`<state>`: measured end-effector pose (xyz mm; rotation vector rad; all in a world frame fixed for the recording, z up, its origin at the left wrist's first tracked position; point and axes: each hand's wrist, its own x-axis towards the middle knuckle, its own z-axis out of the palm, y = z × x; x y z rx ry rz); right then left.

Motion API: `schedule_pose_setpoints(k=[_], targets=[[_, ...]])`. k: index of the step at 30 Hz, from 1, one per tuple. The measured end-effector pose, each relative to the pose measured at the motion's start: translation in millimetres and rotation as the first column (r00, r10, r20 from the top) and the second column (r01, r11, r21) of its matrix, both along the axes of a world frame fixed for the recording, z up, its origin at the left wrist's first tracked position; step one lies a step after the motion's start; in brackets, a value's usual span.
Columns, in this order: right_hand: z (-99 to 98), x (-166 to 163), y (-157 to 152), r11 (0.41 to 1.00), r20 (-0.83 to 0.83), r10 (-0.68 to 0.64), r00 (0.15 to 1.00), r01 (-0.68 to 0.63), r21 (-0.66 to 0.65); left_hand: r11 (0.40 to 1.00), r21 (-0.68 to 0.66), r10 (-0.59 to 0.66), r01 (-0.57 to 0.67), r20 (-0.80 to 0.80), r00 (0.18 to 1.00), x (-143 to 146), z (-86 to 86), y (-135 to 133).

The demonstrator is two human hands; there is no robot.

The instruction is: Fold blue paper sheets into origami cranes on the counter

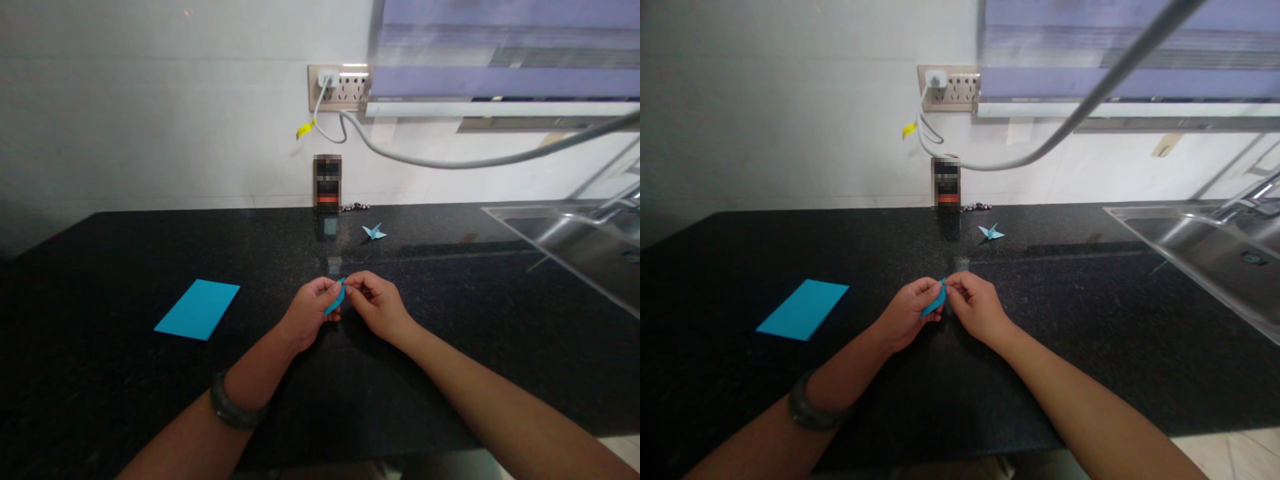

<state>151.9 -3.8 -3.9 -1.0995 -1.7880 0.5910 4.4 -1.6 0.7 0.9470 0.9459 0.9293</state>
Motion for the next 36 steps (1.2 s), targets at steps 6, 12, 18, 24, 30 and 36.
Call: schedule_pose_setpoints(k=[6,12,18,24,30,36], targets=[[-1.8,-1.2,-0.6,0.996,-0.126,0.019,0.992,-0.031,-0.090,1.000,0.016,-0.006,0.005,0.021,1.000,-2.0,-3.5,1.7],[-4.1,-2.4,0.3,0.990,-0.185,-0.018,0.983,-0.008,-0.141,1.000,-0.001,0.023,-0.023,0.041,0.999,-1.4,-3.0,1.6],[-2.9,-1.1,-0.9,0.997,-0.114,-0.043,0.993,0.036,-0.063,0.999,-0.021,0.026,-0.025,0.072,0.997,-0.7,-2.6,0.6],[-2.8,-1.4,-1.8,0.999,-0.044,-0.043,0.998,0.042,-0.003,0.999,-0.024,0.033,-0.031,0.088,0.996,0.0,-2.2,1.5],[-0.6,-3.3,-3.0,1.000,-0.011,-0.007,1.000,0.007,0.014,0.998,-0.030,0.056,-0.053,0.079,0.995,1.1,-3.3,1.3],[-0.1,-4.4,-4.5,0.989,0.073,-0.067,0.995,0.056,0.136,0.996,-0.035,0.088,-0.085,0.094,0.992,1.6,-2.7,0.8]])
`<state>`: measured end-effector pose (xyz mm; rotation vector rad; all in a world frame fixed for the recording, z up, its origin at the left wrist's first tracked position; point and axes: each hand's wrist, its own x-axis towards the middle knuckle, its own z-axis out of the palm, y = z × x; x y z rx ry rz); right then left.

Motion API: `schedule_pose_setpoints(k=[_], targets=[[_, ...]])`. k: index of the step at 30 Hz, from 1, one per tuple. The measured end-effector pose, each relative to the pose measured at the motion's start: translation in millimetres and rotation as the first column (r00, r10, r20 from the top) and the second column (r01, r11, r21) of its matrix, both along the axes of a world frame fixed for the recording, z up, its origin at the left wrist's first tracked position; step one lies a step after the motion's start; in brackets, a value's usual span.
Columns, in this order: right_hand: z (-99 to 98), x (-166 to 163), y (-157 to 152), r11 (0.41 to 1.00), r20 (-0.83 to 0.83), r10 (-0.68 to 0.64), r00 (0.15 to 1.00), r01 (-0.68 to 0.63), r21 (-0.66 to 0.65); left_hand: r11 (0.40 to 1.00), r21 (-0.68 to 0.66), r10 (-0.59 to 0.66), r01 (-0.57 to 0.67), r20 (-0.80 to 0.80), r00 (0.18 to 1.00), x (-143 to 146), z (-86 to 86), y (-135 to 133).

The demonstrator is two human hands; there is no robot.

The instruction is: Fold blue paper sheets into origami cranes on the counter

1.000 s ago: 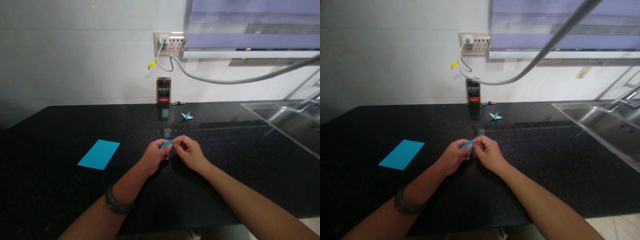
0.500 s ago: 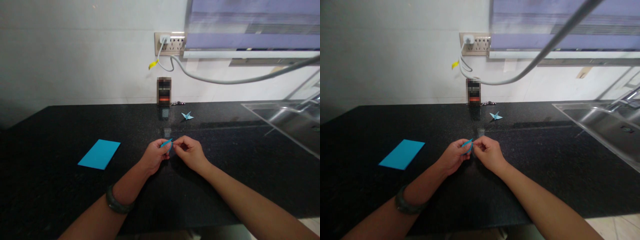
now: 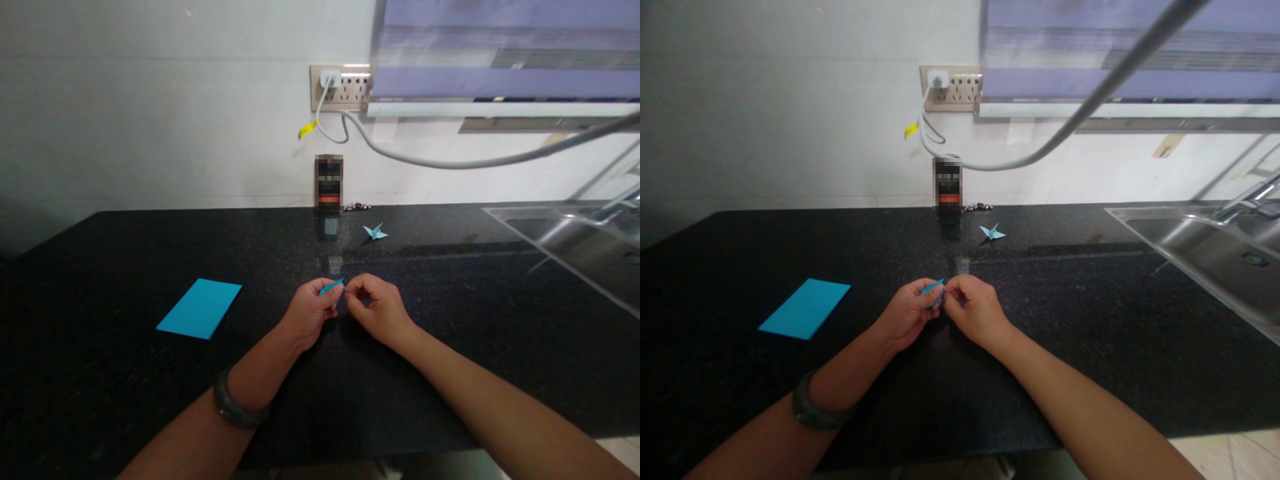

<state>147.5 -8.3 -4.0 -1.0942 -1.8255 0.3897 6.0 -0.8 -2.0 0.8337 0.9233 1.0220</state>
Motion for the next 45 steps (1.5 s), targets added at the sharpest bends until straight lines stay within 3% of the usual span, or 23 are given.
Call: schedule_pose_setpoints(k=[5,17,21,24,27,30,32,36,39,42,45], targets=[[-0.6,0.4,0.1,1.000,0.002,0.012,1.000,-0.012,-0.002,1.000,-0.014,-0.008,0.009,0.026,1.000,-0.5,0.5,-0.6],[1.4,-4.0,-3.0,0.977,-0.168,0.038,0.985,-0.072,-0.199,0.999,0.018,-0.039,0.038,0.022,0.999,1.0,2.1,-2.8],[2.8,-3.3,-1.2,0.951,-0.331,0.016,0.943,-0.116,-0.286,0.998,0.015,-0.058,0.058,0.044,0.997,0.7,4.2,-3.4],[5.1,-1.2,4.0,0.895,-0.491,-0.087,0.867,-0.148,-0.420,0.996,0.008,-0.095,0.094,0.090,0.991,0.7,6.6,-3.1],[6.7,1.1,8.1,0.780,-0.557,-0.151,0.817,-0.247,-0.575,0.995,0.005,-0.098,0.098,0.126,0.987,1.2,9.5,-3.9],[6.7,2.8,8.3,0.655,-0.607,-0.086,0.790,-0.414,-0.632,0.995,0.029,-0.103,0.100,0.152,0.983,1.4,11.8,-5.2],[6.0,3.6,7.1,0.610,-0.635,-0.023,0.772,-0.492,-0.621,0.994,0.033,-0.106,0.102,0.149,0.983,1.2,12.0,-5.3],[4.4,5.4,6.3,0.586,-0.645,0.030,0.764,-0.536,-0.608,0.998,0.006,-0.056,0.056,0.100,0.993,0.0,8.6,-3.2],[3.8,6.9,7.1,0.587,-0.649,0.025,0.760,-0.537,-0.606,0.999,0.041,0.021,-0.020,-0.031,0.999,-1.5,4.6,-1.3],[4.0,7.9,7.3,0.588,-0.670,0.008,0.742,-0.546,-0.597,0.995,0.097,-0.010,0.034,-0.237,0.972,-3.3,1.2,0.2],[4.6,8.0,7.0,0.560,-0.700,-0.020,0.713,-0.572,-0.599,0.987,0.130,-0.057,0.097,-0.281,0.958,-4.6,-0.7,2.0]])
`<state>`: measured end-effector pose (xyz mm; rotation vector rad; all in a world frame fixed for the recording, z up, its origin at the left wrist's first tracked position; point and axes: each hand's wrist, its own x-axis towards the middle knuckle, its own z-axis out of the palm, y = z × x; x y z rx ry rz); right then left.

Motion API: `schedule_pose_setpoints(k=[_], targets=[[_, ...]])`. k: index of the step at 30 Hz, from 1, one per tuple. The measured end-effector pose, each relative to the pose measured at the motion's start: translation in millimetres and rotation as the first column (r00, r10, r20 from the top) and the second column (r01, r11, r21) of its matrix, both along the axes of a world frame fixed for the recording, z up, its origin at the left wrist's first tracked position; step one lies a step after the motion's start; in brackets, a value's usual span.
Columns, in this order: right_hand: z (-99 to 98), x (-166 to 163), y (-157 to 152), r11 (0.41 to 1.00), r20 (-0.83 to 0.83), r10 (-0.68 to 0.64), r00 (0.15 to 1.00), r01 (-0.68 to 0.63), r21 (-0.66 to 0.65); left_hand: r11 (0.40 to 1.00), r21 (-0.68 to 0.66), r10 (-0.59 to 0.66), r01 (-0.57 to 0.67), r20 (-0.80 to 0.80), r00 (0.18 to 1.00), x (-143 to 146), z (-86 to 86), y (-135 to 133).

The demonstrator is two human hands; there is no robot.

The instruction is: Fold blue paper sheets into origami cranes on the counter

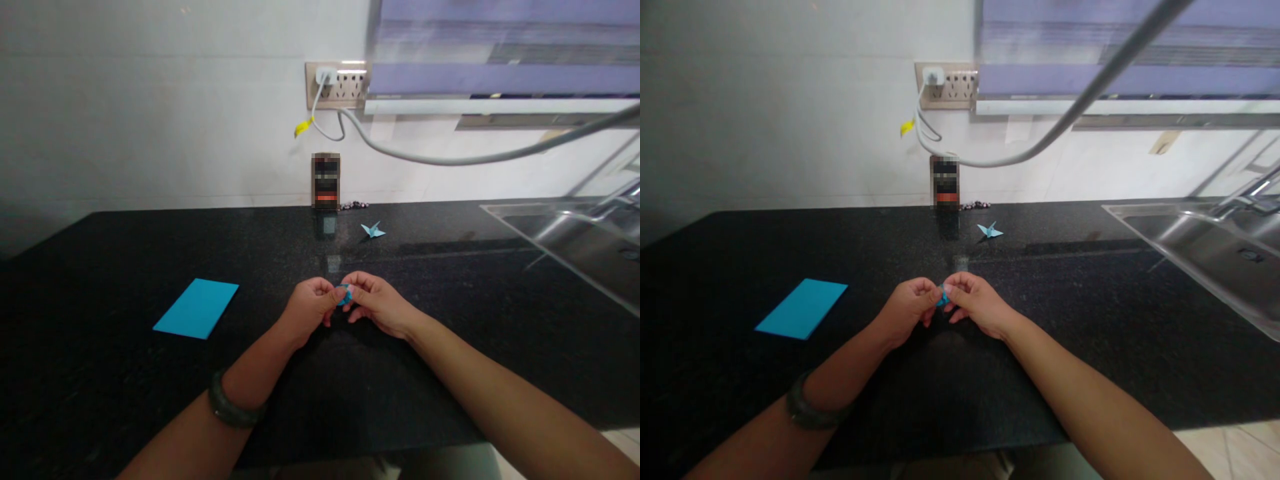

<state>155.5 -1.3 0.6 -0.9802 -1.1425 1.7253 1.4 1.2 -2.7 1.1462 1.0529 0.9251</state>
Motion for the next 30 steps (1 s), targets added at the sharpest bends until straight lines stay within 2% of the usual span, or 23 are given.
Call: schedule_pose_setpoints(k=[6,17,30], targets=[[0.1,1.6,2.9,0.997,-0.123,-0.042,0.992,0.033,-0.075,0.993,-0.100,-0.040,0.060,0.188,0.981,-1.3,3.6,1.7],[-3.2,4.3,7.0,0.984,-0.234,-0.099,0.967,0.061,-0.167,0.971,-0.199,-0.055,0.128,0.336,0.940,-3.5,4.0,2.1],[-5.1,4.5,7.9,0.970,-0.250,-0.127,0.960,0.067,-0.235,0.945,-0.266,-0.078,0.188,0.375,0.924,-2.1,5.0,1.0]])
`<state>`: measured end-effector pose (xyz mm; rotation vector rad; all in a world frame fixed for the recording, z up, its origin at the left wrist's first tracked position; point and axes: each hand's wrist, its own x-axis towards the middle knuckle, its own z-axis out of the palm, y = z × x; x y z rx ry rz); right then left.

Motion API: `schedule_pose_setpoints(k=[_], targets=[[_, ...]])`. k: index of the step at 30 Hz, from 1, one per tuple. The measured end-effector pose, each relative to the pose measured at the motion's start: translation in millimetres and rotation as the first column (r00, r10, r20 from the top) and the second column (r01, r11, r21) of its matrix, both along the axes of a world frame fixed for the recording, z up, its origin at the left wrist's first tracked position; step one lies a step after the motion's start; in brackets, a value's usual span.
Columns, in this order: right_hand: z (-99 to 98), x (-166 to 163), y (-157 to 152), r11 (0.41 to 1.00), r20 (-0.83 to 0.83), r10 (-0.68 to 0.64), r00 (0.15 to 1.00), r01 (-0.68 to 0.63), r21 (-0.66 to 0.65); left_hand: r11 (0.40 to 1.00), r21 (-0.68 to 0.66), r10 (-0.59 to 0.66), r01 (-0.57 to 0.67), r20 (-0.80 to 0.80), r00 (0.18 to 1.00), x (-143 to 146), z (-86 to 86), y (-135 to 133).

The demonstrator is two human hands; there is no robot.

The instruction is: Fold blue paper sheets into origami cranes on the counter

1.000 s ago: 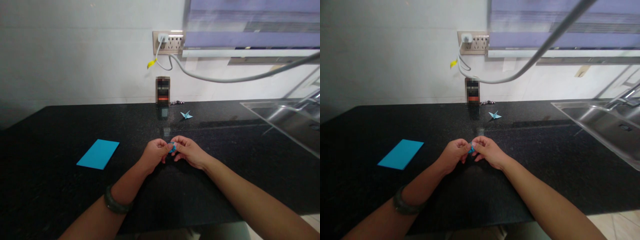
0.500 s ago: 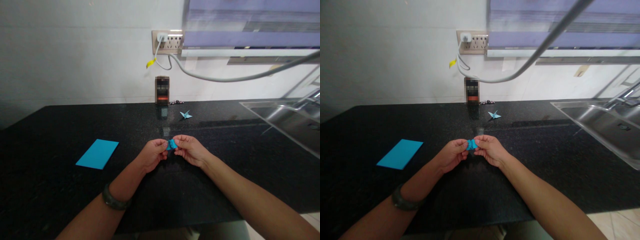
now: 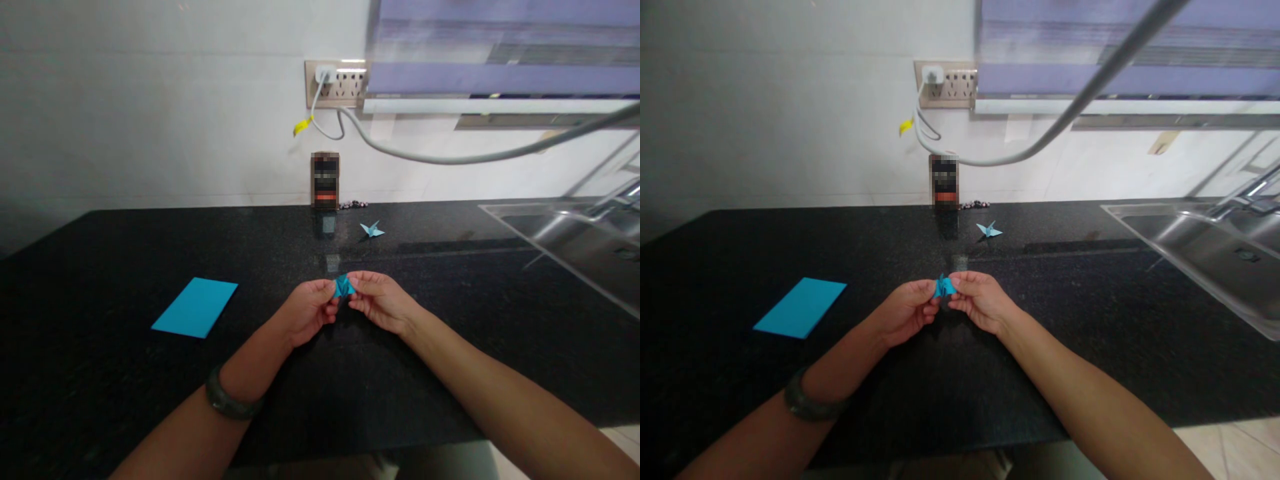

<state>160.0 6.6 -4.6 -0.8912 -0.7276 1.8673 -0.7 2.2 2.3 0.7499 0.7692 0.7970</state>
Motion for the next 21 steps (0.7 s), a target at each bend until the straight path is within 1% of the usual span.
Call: schedule_pose_setpoints(k=[3,6,13,18,21], targets=[[-0.8,1.3,0.8,1.000,-0.007,-0.026,1.000,0.026,-0.007,1.000,0.000,-0.015,0.015,-0.013,1.000,-1.3,2.2,0.2],[-0.5,2.0,1.2,0.999,-0.016,-0.029,0.999,0.029,-0.020,1.000,-0.002,-0.004,0.004,0.007,1.000,-2.3,1.8,0.4],[1.7,0.9,-0.5,0.998,-0.020,0.034,0.999,-0.035,-0.049,1.000,0.001,-0.019,0.019,0.027,0.999,-1.3,-3.6,0.6],[4.3,2.5,-2.8,0.991,0.017,0.122,0.992,-0.120,-0.053,1.000,-0.008,-0.001,0.001,0.011,1.000,-1.8,-1.9,1.0],[6.5,2.9,-4.4,0.983,-0.019,0.178,0.984,-0.179,-0.048,1.000,-0.016,0.000,0.000,0.035,0.999,-2.9,-2.1,1.5]])
